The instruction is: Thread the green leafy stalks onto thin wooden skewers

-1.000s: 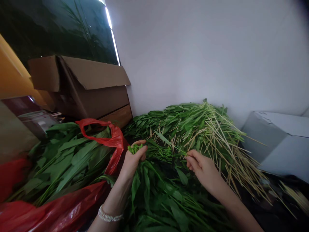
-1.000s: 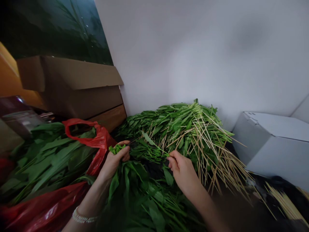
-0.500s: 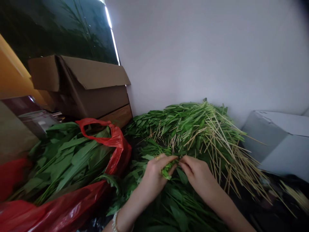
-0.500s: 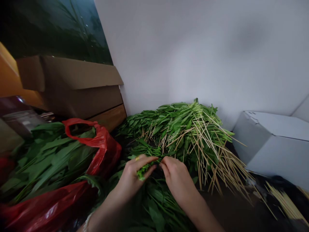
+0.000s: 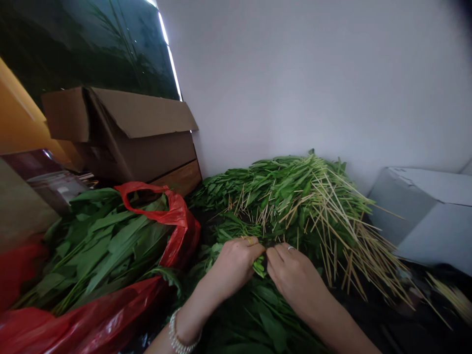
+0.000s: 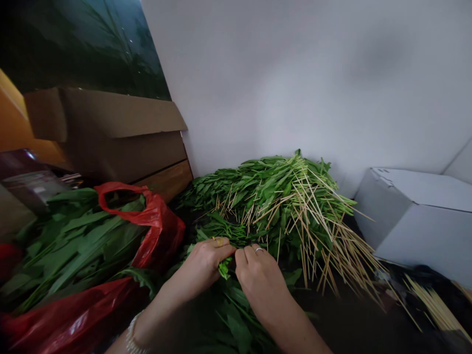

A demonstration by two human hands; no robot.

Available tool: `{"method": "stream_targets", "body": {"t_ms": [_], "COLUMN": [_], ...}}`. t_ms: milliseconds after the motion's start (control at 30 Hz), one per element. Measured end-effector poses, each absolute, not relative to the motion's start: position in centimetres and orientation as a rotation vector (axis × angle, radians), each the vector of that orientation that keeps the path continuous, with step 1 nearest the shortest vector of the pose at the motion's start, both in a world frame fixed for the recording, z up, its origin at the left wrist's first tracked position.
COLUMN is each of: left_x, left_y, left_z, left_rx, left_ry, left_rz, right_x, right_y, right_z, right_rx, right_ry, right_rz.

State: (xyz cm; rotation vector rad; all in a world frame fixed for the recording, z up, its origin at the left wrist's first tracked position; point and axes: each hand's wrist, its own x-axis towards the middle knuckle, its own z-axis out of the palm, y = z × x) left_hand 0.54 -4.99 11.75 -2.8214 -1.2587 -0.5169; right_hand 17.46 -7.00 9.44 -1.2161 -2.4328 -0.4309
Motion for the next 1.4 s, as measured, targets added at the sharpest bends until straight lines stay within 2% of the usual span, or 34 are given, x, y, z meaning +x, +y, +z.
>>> {"method": "stream_targets", "body": {"t_ms": [67, 267, 367, 467, 567, 633, 733, 933, 967, 1167, 1400], "left_x": [0.2, -0.2, -0.7, -1.8, -2.9, -3.1, -2.4, 1.1, 1.6, 1.9, 1.5], "left_y": [-5.0, -5.7, -5.0, -2.6, 0.6, 2.5, 4.9, 8.0, 8.2, 7.6, 7.9], "left_z": [12.4, 14.3, 14.3, 14.4, 15.3, 16.1, 16.4, 10.3, 8.8, 3.2, 4.7], "left_rx": [-2.869, -3.121, -3.109, -2.671, -2.349, -2.183, -2.064, -2.587, -2.649, -2.78, -2.886], "left_ry": [-1.194, -1.048, -1.18, -1.405, -1.43, -1.381, -1.327, -1.379, -1.363, -1.441, -1.421], "left_rz": [-0.576, -0.87, -1.257, -1.915, -2.462, -2.595, -2.205, -0.67, -0.561, -0.329, -0.416], "right_x": [17.4, 17.8, 18.3, 19.0, 19.9, 20.5, 21.1, 21.6, 21.6, 22.2, 22.4], "right_y": [-7.0, -6.8, -6.6, -6.3, -6.1, -6.1, -6.1, -6.5, -6.6, -7.0, -7.5], "right_z": [9.5, 10.5, 11.2, 11.7, 12.2, 12.5, 12.8, 13.0, 13.1, 13.7, 14.3], "right_rx": [-1.167, -1.09, -1.038, -0.996, -0.993, -0.991, -0.993, -1.007, -1.006, -1.011, -1.05], "right_ry": [-2.275, -1.839, -1.611, -1.46, -1.408, -1.4, -1.393, -1.409, -1.415, -1.415, -1.425], "right_rz": [-0.269, 0.598, 0.954, 1.046, 1.014, 0.989, 0.946, 0.888, 0.884, 0.864, 0.841]}}
